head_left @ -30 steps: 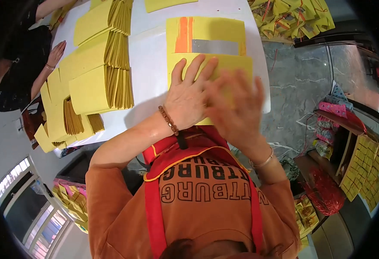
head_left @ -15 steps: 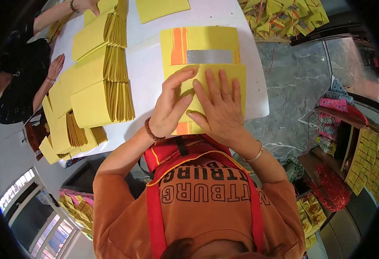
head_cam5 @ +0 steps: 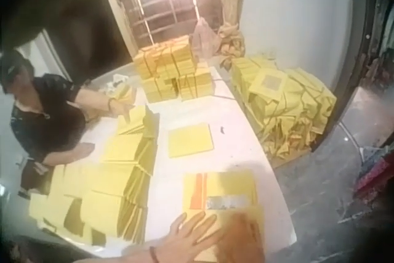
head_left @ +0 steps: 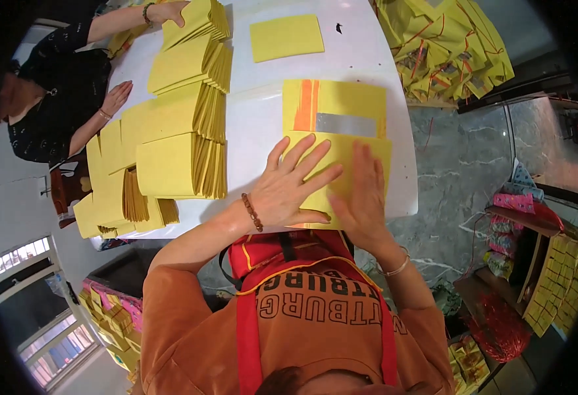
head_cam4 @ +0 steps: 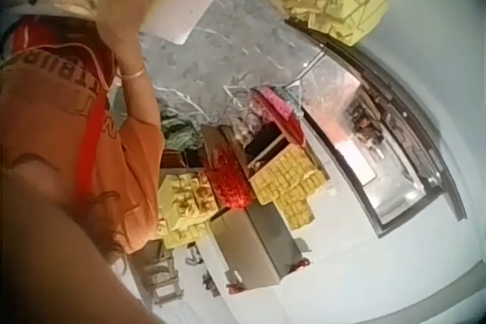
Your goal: Folding sheets of yellow paper with silver foil centers.
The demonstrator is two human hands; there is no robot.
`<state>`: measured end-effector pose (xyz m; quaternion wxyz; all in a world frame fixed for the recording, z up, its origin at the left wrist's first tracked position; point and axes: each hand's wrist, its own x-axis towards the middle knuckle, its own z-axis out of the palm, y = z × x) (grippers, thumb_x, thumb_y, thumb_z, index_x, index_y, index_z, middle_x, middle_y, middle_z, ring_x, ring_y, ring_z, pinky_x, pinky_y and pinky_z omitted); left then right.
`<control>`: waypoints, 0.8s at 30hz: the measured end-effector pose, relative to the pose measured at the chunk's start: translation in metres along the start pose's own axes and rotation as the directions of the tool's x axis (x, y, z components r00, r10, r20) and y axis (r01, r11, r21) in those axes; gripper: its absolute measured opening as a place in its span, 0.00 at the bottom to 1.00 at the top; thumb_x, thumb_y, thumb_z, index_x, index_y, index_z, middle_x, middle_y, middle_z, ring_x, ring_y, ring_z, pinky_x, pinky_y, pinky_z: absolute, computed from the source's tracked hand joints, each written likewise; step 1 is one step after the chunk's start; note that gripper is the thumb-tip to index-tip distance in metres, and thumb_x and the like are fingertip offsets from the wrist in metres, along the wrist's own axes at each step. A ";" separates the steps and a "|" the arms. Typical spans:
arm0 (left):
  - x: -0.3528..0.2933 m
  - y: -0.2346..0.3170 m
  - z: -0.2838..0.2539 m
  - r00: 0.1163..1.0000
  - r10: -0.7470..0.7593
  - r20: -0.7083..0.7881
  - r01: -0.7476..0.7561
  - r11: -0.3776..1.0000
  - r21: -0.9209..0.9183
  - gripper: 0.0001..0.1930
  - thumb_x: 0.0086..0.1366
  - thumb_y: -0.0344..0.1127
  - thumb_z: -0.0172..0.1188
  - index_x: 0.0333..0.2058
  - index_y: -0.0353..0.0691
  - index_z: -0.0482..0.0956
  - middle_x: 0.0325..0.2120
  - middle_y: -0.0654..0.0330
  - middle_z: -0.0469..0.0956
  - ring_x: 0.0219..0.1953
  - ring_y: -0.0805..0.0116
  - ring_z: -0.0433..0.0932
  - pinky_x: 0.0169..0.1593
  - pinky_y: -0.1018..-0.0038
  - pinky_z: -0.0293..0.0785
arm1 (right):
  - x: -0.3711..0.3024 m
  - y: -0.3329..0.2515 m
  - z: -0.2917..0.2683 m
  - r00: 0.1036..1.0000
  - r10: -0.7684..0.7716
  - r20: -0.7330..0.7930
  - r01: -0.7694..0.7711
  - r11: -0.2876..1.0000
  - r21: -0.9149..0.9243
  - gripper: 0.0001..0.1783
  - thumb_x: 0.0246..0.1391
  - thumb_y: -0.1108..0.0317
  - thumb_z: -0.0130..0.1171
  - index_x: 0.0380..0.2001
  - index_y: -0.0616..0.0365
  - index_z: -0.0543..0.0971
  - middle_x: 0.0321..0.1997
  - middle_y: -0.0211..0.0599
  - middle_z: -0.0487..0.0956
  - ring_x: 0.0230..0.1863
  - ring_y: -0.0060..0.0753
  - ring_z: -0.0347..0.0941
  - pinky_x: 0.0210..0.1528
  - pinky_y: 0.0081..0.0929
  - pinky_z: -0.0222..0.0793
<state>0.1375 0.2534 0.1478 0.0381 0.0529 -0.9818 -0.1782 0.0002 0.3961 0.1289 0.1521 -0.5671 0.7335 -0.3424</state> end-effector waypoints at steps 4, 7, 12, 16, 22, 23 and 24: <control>0.000 0.001 0.000 1.000 0.027 -0.016 -0.026 0.996 0.083 0.40 0.52 0.65 0.56 0.60 0.49 0.62 0.63 0.49 0.51 0.66 0.46 0.46 0.63 0.47 0.37 | -0.003 0.003 0.001 0.945 0.220 -0.242 0.076 0.571 0.818 0.48 0.57 0.58 0.52 0.66 0.54 0.31 0.71 0.43 0.42 0.72 0.45 0.36 0.70 0.43 0.32; 0.003 0.004 -0.003 0.997 0.053 -0.052 -0.046 0.991 0.127 0.37 0.54 0.63 0.54 0.59 0.49 0.63 0.62 0.50 0.54 0.64 0.47 0.49 0.63 0.47 0.41 | -0.002 0.016 -0.003 0.893 0.345 -0.290 0.185 0.305 0.934 0.43 0.59 0.58 0.48 0.67 0.47 0.35 0.71 0.46 0.42 0.71 0.45 0.38 0.70 0.40 0.34; 0.010 0.028 0.001 0.988 0.154 -0.002 -0.144 0.932 0.331 0.32 0.53 0.49 0.55 0.55 0.38 0.67 0.54 0.43 0.65 0.56 0.44 0.62 0.56 0.53 0.59 | -0.002 0.026 -0.013 0.898 0.391 -0.202 0.181 0.091 0.979 0.35 0.63 0.63 0.41 0.67 0.45 0.38 0.70 0.46 0.45 0.70 0.42 0.43 0.70 0.36 0.40; 0.019 0.049 0.012 0.985 0.134 -0.108 -0.061 0.860 0.506 0.27 0.54 0.39 0.51 0.52 0.32 0.69 0.45 0.35 0.70 0.48 0.39 0.69 0.51 0.54 0.66 | 0.002 0.023 -0.015 0.908 0.375 -0.184 0.151 0.115 0.982 0.31 0.64 0.66 0.38 0.67 0.45 0.41 0.70 0.47 0.46 0.70 0.40 0.46 0.69 0.34 0.44; 0.016 0.032 -0.009 0.978 0.129 -0.161 -0.076 0.951 0.298 0.24 0.54 0.32 0.51 0.51 0.31 0.70 0.45 0.38 0.71 0.46 0.46 0.73 0.45 0.63 0.72 | 0.006 0.036 -0.042 0.951 0.259 -0.167 0.247 -0.320 0.915 0.29 0.65 0.65 0.37 0.66 0.48 0.45 0.67 0.46 0.53 0.68 0.41 0.50 0.69 0.39 0.46; 0.018 0.026 -0.018 0.978 0.131 -0.163 -0.079 0.952 0.296 0.24 0.54 0.32 0.51 0.51 0.31 0.70 0.45 0.38 0.71 0.46 0.46 0.73 0.45 0.63 0.72 | 0.004 0.045 -0.047 0.951 0.261 -0.168 0.248 -0.316 0.916 0.29 0.65 0.65 0.37 0.66 0.48 0.45 0.67 0.46 0.53 0.68 0.41 0.50 0.69 0.39 0.46; 0.020 0.016 -0.027 0.945 0.154 -0.290 -0.068 0.956 0.286 0.25 0.53 0.31 0.51 0.52 0.31 0.69 0.42 0.39 0.73 0.46 0.48 0.73 0.45 0.63 0.72 | 0.001 0.055 -0.051 0.901 0.360 -0.241 0.324 -0.188 0.927 0.28 0.65 0.64 0.38 0.66 0.51 0.47 0.67 0.45 0.55 0.68 0.41 0.50 0.68 0.38 0.46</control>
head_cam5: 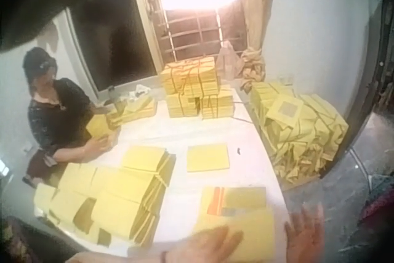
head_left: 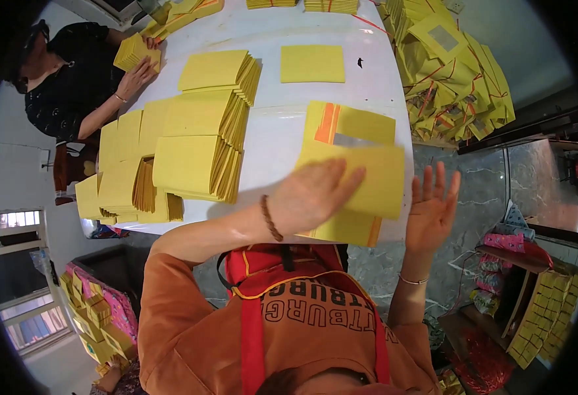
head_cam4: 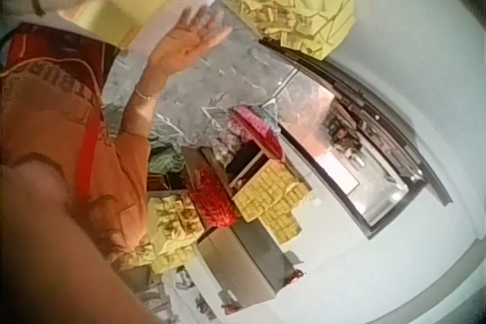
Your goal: Folding sheets of yellow paper with silver foil centers.
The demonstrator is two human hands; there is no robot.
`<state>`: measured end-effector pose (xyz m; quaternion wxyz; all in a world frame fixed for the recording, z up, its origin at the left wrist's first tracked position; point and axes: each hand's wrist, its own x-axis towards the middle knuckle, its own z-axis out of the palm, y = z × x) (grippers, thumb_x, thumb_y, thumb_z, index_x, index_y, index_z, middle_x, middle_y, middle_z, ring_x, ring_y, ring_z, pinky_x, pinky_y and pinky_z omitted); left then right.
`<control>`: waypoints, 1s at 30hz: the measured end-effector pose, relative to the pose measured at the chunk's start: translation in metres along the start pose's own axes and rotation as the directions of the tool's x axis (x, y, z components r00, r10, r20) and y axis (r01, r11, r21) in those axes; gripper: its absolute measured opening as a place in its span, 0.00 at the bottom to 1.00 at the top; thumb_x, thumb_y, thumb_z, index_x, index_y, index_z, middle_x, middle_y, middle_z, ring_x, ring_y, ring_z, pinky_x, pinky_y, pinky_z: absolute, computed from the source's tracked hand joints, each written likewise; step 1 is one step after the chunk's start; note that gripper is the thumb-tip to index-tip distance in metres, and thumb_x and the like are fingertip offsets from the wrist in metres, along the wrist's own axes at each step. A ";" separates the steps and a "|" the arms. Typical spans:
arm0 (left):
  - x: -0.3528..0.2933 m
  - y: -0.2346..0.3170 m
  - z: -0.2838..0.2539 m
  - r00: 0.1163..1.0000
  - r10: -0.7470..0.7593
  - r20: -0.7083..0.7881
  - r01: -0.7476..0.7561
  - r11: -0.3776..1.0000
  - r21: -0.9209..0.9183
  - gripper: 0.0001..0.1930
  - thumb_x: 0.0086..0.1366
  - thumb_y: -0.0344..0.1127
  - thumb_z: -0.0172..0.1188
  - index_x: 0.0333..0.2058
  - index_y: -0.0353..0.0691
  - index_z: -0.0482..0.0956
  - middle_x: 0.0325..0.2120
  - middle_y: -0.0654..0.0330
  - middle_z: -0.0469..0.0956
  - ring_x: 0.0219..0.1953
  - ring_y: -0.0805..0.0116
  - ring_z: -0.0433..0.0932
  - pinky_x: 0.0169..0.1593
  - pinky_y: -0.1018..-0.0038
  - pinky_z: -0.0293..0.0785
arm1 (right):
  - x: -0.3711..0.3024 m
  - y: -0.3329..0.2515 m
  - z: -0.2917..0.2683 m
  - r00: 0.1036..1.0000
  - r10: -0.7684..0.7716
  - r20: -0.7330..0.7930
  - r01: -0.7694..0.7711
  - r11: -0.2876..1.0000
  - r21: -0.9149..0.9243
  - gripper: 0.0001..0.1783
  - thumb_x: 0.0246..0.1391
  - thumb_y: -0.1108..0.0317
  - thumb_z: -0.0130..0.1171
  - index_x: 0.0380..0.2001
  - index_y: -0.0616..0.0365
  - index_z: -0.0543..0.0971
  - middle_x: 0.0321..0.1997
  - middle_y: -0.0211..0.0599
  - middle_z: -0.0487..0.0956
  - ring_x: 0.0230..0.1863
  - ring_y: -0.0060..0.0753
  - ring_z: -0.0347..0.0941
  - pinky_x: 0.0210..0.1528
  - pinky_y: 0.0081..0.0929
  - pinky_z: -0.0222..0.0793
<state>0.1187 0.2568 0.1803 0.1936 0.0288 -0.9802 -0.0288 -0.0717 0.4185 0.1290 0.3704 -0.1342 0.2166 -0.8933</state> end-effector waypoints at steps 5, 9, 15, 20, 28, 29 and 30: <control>0.034 -0.104 -0.006 0.947 -0.136 -0.291 0.179 0.976 0.126 0.29 0.50 0.26 0.55 0.54 0.34 0.66 0.44 0.49 0.74 0.46 0.54 0.74 0.49 0.64 0.71 | -0.013 0.035 -0.051 0.951 -0.256 -0.172 -0.075 0.349 -0.934 0.28 0.63 0.62 0.39 0.63 0.61 0.52 0.64 0.46 0.59 0.65 0.42 0.53 0.66 0.37 0.44; 0.054 -0.202 0.065 0.955 -0.187 -0.230 0.231 0.956 0.183 0.31 0.50 0.22 0.54 0.57 0.39 0.64 0.51 0.51 0.70 0.52 0.54 0.70 0.54 0.65 0.68 | -0.039 0.071 -0.107 0.978 -0.191 -0.087 -0.128 -0.212 -0.969 0.28 0.59 0.63 0.42 0.61 0.63 0.56 0.62 0.46 0.62 0.64 0.44 0.54 0.67 0.39 0.35; 0.061 -0.243 0.146 0.985 -0.150 -0.079 0.167 0.939 0.301 0.32 0.53 0.31 0.58 0.59 0.48 0.61 0.53 0.55 0.65 0.54 0.55 0.65 0.54 0.63 0.65 | -0.036 0.075 -0.085 0.982 -0.175 -0.077 -0.120 -0.252 -0.960 0.25 0.59 0.64 0.42 0.58 0.63 0.62 0.60 0.42 0.66 0.66 0.42 0.53 0.67 0.46 0.29; 0.058 -0.247 0.166 0.988 -0.153 0.013 0.143 0.946 0.292 0.31 0.54 0.32 0.58 0.59 0.51 0.61 0.52 0.57 0.65 0.54 0.55 0.65 0.54 0.61 0.64 | -0.036 0.073 -0.085 0.984 -0.169 -0.064 -0.107 -0.260 -0.960 0.23 0.59 0.64 0.41 0.57 0.62 0.64 0.59 0.41 0.68 0.66 0.41 0.54 0.67 0.46 0.29; 0.052 -0.252 0.170 0.965 -0.228 0.129 0.198 0.958 0.208 0.28 0.64 0.50 0.48 0.61 0.51 0.59 0.59 0.53 0.60 0.60 0.53 0.58 0.61 0.59 0.56 | -0.038 0.072 -0.090 0.990 -0.143 -0.021 -0.063 -0.300 -0.952 0.22 0.60 0.64 0.41 0.55 0.62 0.66 0.58 0.40 0.68 0.65 0.42 0.54 0.67 0.46 0.29; 0.051 -0.252 0.172 0.965 -0.230 0.127 0.201 0.957 0.209 0.28 0.64 0.50 0.48 0.61 0.51 0.59 0.59 0.53 0.60 0.60 0.53 0.58 0.61 0.59 0.56 | -0.038 0.073 -0.090 0.990 -0.144 -0.015 -0.059 -0.304 -0.951 0.22 0.60 0.64 0.42 0.55 0.61 0.66 0.57 0.40 0.68 0.65 0.42 0.55 0.67 0.46 0.29; 0.049 -0.252 0.177 0.963 -0.244 0.113 0.215 0.950 0.225 0.27 0.66 0.52 0.44 0.61 0.51 0.59 0.60 0.53 0.58 0.61 0.53 0.57 0.61 0.59 0.54 | -0.037 0.073 -0.090 0.989 -0.145 -0.009 -0.054 -0.308 -0.950 0.22 0.60 0.64 0.42 0.55 0.61 0.66 0.57 0.40 0.68 0.65 0.42 0.55 0.67 0.46 0.29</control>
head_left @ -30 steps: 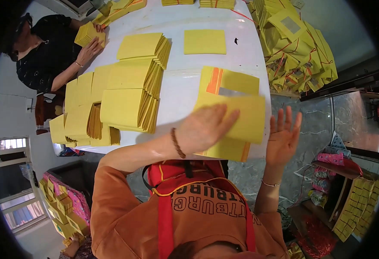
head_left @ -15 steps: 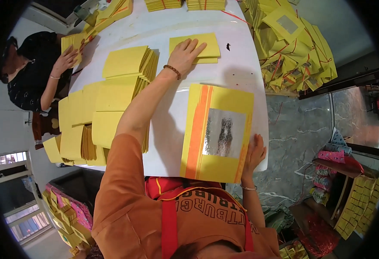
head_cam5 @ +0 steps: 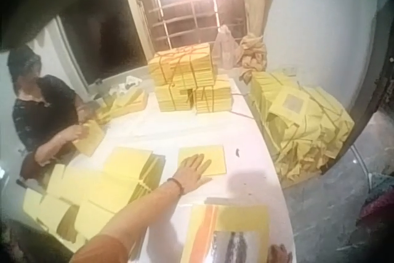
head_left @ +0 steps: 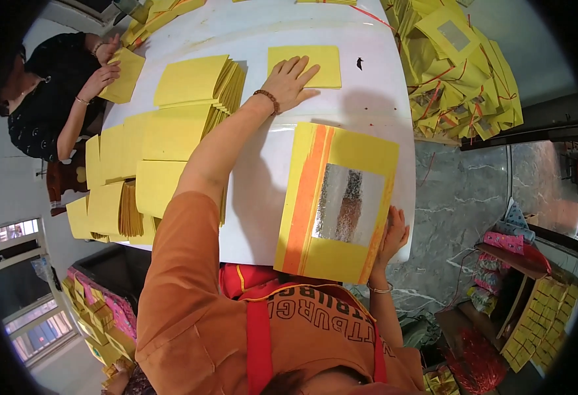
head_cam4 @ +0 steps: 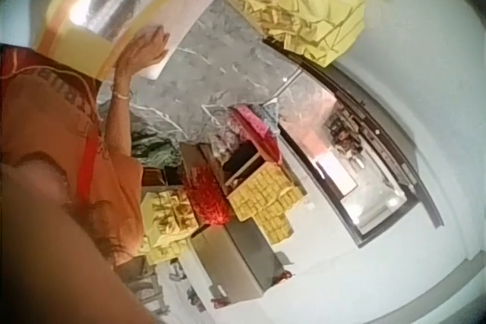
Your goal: Folding sheets of yellow paper with silver foil centers.
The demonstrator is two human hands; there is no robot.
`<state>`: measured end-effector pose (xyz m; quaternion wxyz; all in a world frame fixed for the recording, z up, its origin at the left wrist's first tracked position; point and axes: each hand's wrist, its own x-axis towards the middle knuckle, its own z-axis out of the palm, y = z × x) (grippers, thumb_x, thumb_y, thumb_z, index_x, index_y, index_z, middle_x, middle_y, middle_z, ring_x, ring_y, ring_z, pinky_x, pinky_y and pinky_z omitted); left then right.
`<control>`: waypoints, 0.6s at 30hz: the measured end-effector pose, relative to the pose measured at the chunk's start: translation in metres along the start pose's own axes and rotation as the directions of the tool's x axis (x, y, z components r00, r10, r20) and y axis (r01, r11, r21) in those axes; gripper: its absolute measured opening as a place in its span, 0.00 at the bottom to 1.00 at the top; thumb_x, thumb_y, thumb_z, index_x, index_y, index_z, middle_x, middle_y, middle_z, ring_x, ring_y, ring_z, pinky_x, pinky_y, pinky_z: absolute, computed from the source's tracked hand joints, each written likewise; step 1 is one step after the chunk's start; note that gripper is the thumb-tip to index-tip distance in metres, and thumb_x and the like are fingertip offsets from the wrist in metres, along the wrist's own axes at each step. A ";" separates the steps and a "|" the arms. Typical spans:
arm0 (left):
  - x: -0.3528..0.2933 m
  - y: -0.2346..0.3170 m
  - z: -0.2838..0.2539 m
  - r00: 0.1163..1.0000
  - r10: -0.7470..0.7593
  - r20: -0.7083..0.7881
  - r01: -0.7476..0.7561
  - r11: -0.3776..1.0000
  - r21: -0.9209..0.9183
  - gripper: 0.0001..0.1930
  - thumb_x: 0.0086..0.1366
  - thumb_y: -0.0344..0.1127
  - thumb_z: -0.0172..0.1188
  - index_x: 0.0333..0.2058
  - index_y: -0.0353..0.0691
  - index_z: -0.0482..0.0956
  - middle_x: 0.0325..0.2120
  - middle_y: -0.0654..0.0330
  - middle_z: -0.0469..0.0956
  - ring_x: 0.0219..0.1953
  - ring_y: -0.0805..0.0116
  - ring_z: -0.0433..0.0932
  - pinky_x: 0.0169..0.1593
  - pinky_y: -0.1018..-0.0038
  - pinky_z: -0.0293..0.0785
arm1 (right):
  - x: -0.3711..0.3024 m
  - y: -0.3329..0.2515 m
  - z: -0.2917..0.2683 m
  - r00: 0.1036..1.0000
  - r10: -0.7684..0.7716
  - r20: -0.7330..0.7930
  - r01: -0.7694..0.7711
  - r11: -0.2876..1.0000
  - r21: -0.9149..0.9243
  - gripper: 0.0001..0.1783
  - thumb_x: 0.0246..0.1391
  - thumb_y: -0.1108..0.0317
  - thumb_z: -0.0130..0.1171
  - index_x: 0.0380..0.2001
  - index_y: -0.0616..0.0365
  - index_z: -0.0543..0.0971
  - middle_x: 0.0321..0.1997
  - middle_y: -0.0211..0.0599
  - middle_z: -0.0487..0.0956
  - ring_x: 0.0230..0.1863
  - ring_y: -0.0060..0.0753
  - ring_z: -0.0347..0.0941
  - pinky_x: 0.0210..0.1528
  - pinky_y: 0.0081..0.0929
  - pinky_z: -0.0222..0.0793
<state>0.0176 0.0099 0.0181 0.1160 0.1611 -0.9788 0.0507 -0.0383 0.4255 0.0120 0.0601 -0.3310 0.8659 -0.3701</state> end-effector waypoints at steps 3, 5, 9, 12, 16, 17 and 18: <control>0.000 0.001 0.007 1.000 -0.026 -0.009 0.026 1.000 -0.010 0.27 0.67 0.55 0.39 0.61 0.52 0.59 0.61 0.53 0.57 0.62 0.54 0.54 0.62 0.58 0.51 | -0.002 0.004 0.001 0.999 -0.032 -0.012 0.032 0.999 -0.010 0.21 0.61 0.63 0.42 0.55 0.60 0.67 0.57 0.38 0.69 0.65 0.41 0.55 0.67 0.46 0.30; 0.002 -0.002 0.008 0.999 -0.036 -0.014 0.035 0.999 -0.028 0.27 0.67 0.55 0.40 0.61 0.53 0.58 0.61 0.53 0.56 0.63 0.54 0.54 0.62 0.58 0.51 | -0.002 0.002 0.001 1.000 -0.028 0.000 0.028 0.999 -0.033 0.21 0.61 0.63 0.42 0.55 0.59 0.67 0.57 0.38 0.69 0.65 0.40 0.55 0.67 0.45 0.30; 0.004 -0.007 -0.005 0.985 -0.087 0.152 0.093 0.995 -0.034 0.28 0.65 0.56 0.41 0.61 0.53 0.59 0.61 0.53 0.57 0.63 0.54 0.54 0.62 0.58 0.52 | -0.002 0.000 0.006 0.999 -0.021 0.030 0.022 0.999 -0.045 0.21 0.62 0.61 0.43 0.55 0.57 0.67 0.58 0.35 0.69 0.65 0.39 0.55 0.67 0.45 0.32; 0.014 0.001 -0.037 0.953 -0.044 0.299 0.055 0.998 -0.028 0.27 0.65 0.55 0.43 0.59 0.50 0.62 0.59 0.52 0.59 0.61 0.53 0.58 0.60 0.57 0.55 | -0.006 0.012 0.009 0.996 -0.086 -0.019 0.083 0.992 -0.095 0.21 0.62 0.61 0.41 0.55 0.56 0.68 0.58 0.34 0.69 0.65 0.38 0.56 0.67 0.43 0.31; 0.024 0.014 -0.069 0.937 0.021 0.348 -0.025 1.000 0.007 0.24 0.64 0.54 0.42 0.53 0.47 0.68 0.57 0.52 0.61 0.58 0.53 0.62 0.57 0.57 0.60 | -0.001 0.040 0.003 0.989 0.052 0.136 -0.041 0.996 -0.085 0.21 0.63 0.60 0.41 0.55 0.57 0.68 0.58 0.36 0.69 0.65 0.37 0.56 0.67 0.41 0.37; 0.025 0.016 -0.072 0.935 -0.006 0.355 0.000 1.000 0.015 0.24 0.64 0.54 0.42 0.53 0.47 0.68 0.57 0.52 0.61 0.58 0.53 0.62 0.57 0.57 0.60 | 0.004 0.038 0.000 0.987 0.036 0.158 -0.024 0.997 -0.077 0.21 0.63 0.60 0.41 0.55 0.57 0.68 0.58 0.36 0.69 0.65 0.37 0.56 0.67 0.41 0.37; 0.026 0.020 -0.072 0.975 -0.053 0.214 0.069 0.995 -0.067 0.22 0.64 0.52 0.44 0.51 0.46 0.70 0.55 0.52 0.64 0.56 0.53 0.64 0.56 0.58 0.62 | 0.009 0.032 -0.003 0.983 0.148 0.105 -0.175 0.925 0.338 0.21 0.63 0.60 0.41 0.55 0.59 0.68 0.58 0.37 0.69 0.64 0.37 0.57 0.66 0.40 0.41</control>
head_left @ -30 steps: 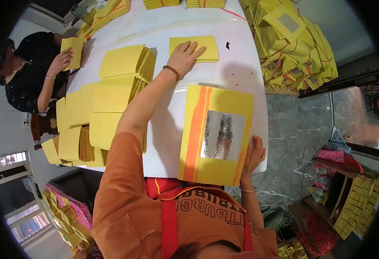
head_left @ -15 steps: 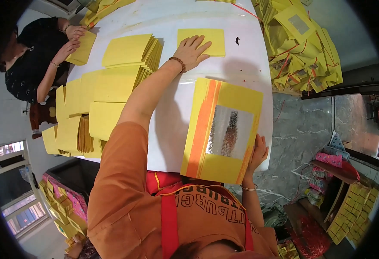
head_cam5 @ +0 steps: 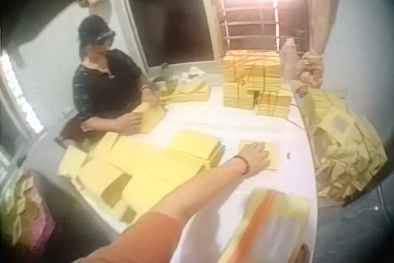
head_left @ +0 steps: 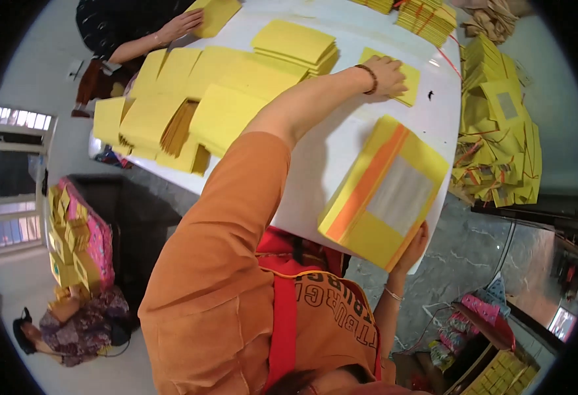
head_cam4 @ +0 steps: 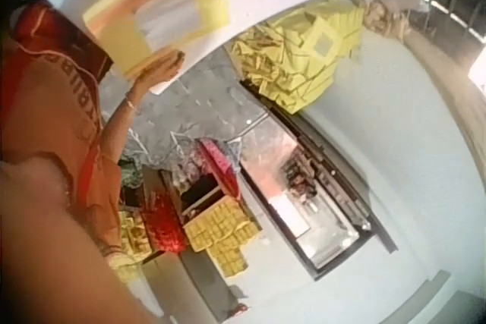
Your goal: Folding sheets of yellow paper with silver foil centers.
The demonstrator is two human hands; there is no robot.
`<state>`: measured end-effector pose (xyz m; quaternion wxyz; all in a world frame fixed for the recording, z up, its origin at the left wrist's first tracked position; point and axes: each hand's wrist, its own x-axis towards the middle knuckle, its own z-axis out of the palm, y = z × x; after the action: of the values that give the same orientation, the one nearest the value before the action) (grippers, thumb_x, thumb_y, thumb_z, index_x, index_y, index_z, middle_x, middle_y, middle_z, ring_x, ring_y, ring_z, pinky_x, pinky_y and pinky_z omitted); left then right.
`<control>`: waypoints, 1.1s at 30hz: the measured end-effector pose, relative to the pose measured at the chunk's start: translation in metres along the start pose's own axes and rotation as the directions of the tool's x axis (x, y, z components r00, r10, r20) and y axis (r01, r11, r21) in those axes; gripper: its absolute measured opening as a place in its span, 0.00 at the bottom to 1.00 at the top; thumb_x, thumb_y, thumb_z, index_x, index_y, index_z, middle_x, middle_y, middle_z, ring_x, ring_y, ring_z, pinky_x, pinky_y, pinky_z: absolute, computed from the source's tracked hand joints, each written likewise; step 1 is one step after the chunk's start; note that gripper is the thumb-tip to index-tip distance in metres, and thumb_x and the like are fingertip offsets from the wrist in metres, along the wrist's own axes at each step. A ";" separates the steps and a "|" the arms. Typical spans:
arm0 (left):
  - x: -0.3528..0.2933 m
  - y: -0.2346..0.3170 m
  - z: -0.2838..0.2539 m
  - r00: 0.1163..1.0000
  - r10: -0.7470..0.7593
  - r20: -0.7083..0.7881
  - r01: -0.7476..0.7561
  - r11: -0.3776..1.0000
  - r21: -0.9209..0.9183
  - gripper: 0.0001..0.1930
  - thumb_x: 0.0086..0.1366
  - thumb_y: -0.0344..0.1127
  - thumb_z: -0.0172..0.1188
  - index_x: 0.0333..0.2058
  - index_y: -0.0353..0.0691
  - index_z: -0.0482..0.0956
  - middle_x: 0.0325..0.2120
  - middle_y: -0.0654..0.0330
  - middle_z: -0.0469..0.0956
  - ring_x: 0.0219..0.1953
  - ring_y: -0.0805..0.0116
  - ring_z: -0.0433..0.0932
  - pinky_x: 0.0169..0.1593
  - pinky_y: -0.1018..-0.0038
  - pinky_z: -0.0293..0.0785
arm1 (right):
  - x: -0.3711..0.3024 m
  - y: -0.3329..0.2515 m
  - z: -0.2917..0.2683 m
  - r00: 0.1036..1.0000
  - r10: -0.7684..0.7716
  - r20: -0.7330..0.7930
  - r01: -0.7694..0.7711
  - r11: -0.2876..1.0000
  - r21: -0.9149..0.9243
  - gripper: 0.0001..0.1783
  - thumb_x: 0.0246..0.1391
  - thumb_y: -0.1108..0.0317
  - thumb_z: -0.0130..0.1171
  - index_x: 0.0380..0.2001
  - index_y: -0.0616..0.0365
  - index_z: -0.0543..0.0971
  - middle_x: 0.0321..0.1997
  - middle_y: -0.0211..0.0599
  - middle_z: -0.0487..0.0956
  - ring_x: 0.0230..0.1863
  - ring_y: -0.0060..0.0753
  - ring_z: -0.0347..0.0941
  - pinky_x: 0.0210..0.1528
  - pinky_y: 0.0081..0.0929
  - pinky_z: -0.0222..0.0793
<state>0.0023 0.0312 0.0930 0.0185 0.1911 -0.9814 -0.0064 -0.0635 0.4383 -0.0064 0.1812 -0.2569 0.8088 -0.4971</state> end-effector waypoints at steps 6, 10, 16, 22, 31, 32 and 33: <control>-0.059 0.035 -0.046 0.917 -0.034 -0.398 -0.188 0.842 -0.506 0.16 0.63 0.43 0.51 0.45 0.41 0.76 0.44 0.51 0.75 0.46 0.54 0.73 0.52 0.66 0.69 | -0.004 -0.085 -0.026 0.955 -0.294 -0.028 0.288 0.906 0.311 0.17 0.64 0.65 0.41 0.49 0.63 0.72 0.57 0.40 0.69 0.61 0.34 0.61 0.63 0.34 0.53; -0.143 0.097 -0.092 0.934 0.000 -0.358 -0.204 0.823 -0.530 0.16 0.63 0.39 0.52 0.47 0.38 0.74 0.42 0.51 0.76 0.45 0.54 0.74 0.49 0.68 0.69 | -0.002 -0.116 -0.029 0.835 -0.459 0.303 0.406 0.887 0.221 0.12 0.55 0.71 0.52 0.43 0.58 0.77 0.48 0.35 0.77 0.62 0.42 0.60 0.62 0.36 0.54; -0.227 0.158 -0.087 0.908 0.272 -0.319 -0.398 0.796 -0.455 0.24 0.54 0.39 0.61 0.50 0.39 0.71 0.50 0.52 0.70 0.49 0.54 0.69 0.51 0.63 0.64 | -0.012 -0.114 -0.022 0.857 -0.476 0.196 0.442 0.876 0.194 0.07 0.50 0.74 0.57 0.34 0.58 0.78 0.44 0.36 0.78 0.59 0.42 0.64 0.58 0.35 0.59; -0.256 0.171 -0.080 0.953 0.293 -0.083 -0.304 0.920 -0.246 0.34 0.47 0.41 0.66 0.54 0.37 0.68 0.54 0.52 0.65 0.52 0.53 0.65 0.53 0.62 0.63 | -0.008 -0.109 -0.021 0.822 -0.531 0.204 0.495 0.845 0.204 0.03 0.51 0.73 0.57 0.30 0.59 0.78 0.46 0.36 0.76 0.59 0.40 0.64 0.57 0.33 0.60; -0.256 0.161 -0.077 0.921 0.291 -0.258 -0.363 0.882 -0.301 0.20 0.51 0.35 0.63 0.44 0.36 0.75 0.39 0.56 0.75 0.40 0.58 0.73 0.43 0.67 0.71 | -0.006 -0.097 -0.018 0.879 -0.420 0.228 0.318 0.871 0.375 0.08 0.57 0.70 0.52 0.30 0.62 0.78 0.46 0.35 0.75 0.56 0.33 0.65 0.56 0.28 0.61; -0.255 0.161 -0.077 0.909 0.313 -0.273 -0.390 0.871 -0.299 0.17 0.52 0.34 0.63 0.41 0.37 0.76 0.36 0.58 0.76 0.37 0.60 0.74 0.40 0.69 0.72 | -0.007 -0.097 -0.017 0.878 -0.422 0.227 0.320 0.869 0.377 0.08 0.57 0.70 0.52 0.30 0.62 0.78 0.46 0.35 0.75 0.56 0.33 0.65 0.56 0.28 0.61; -0.253 0.160 -0.077 0.909 0.314 -0.274 -0.390 0.871 -0.297 0.17 0.52 0.34 0.63 0.41 0.37 0.76 0.36 0.58 0.76 0.37 0.60 0.74 0.40 0.69 0.72 | -0.008 -0.097 -0.018 0.891 -0.385 0.239 0.258 0.865 0.430 0.11 0.59 0.69 0.50 0.30 0.63 0.78 0.46 0.35 0.75 0.56 0.31 0.65 0.56 0.27 0.61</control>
<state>0.1797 0.2740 0.1644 0.1596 0.0014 -0.9751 -0.1539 -0.0440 0.4191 0.0886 0.2690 -0.4253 0.5994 -0.6225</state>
